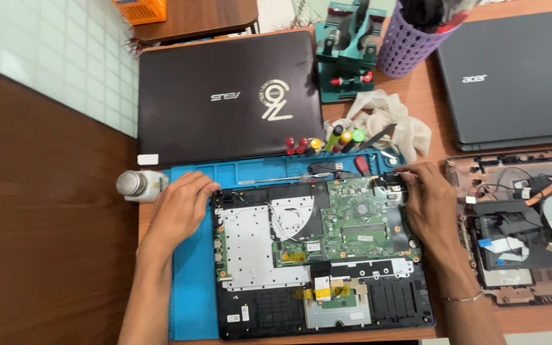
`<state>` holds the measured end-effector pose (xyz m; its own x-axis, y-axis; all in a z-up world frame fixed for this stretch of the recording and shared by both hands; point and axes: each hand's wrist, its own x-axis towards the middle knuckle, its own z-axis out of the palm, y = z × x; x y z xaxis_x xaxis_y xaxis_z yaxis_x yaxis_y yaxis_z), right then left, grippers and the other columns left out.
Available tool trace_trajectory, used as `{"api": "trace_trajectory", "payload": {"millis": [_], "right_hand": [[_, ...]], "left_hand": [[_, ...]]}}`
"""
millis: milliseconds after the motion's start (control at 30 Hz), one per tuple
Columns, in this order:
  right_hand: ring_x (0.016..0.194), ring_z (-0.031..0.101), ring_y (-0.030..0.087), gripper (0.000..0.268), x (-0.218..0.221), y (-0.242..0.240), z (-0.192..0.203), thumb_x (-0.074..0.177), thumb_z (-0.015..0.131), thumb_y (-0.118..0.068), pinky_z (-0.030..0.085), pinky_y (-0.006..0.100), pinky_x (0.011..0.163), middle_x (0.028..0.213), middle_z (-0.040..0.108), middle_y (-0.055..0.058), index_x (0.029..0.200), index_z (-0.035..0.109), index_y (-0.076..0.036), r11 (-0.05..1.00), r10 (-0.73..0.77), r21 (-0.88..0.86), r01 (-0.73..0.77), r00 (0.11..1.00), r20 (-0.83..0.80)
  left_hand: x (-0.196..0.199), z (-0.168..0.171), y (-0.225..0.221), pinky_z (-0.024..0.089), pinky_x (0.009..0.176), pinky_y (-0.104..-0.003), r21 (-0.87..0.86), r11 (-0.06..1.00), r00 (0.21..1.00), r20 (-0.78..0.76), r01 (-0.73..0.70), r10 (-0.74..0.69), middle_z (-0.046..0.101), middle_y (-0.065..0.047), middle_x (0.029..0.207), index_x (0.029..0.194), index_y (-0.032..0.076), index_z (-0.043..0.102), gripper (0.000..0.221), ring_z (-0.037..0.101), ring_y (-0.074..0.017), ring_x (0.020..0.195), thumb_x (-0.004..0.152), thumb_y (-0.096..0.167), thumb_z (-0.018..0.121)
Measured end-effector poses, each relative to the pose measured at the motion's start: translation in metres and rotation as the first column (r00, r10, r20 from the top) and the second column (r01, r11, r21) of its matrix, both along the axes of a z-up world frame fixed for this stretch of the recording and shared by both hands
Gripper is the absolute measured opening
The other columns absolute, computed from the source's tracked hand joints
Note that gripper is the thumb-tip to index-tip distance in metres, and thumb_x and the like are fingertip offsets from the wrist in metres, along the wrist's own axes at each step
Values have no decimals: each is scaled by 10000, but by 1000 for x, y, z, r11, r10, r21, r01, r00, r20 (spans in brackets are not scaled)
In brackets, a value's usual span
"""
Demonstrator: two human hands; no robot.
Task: The person removes the motherboard from a laptop chassis and then detaches the screen assembly from the hinges using a screwdriver.
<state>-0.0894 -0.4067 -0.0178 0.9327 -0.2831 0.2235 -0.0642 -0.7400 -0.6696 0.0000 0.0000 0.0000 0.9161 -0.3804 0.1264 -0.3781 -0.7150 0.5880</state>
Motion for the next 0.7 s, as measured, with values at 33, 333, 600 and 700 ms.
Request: {"api": "trace_trajectory", "payload": {"millis": [33,333,600,700], "right_hand": [[887,697,322,136,0,-1,1,1041,581,-66,528,402,775,1018,690,164,1080,704,-24,999,17,-31,-16,1000,26],[836,685,337,137,3,-6,1,1020,594,-90,518,405,748,991,685,167,1057,697,-8,999,6,-54,-6,1000,3],[735,663,305,192,4,-12,-5,1007,621,-163,512,408,694,950,698,153,1052,703,5,999,-35,-33,33,996,-87],[745,657,298,195,3,-13,-6,1010,618,-159,505,408,696,955,693,158,1059,703,10,998,-26,-51,23,998,-60]], "left_hand": [[-1,0,-1,495,746,-455,-5,1000,1000,15,3,-2,674,-155,871,904,-5,703,183,634,-366,864,964,152,629],[-1,2,-4,497,719,-456,19,1000,1000,24,-5,4,673,-148,865,896,-7,697,194,632,-367,839,975,152,620],[-2,1,-6,493,711,-458,34,999,999,49,-8,6,667,-153,858,892,-11,697,191,629,-369,833,971,148,625],[-3,2,-6,491,708,-455,43,999,999,37,-15,14,663,-151,838,896,-9,705,189,628,-362,817,965,150,628]]}}
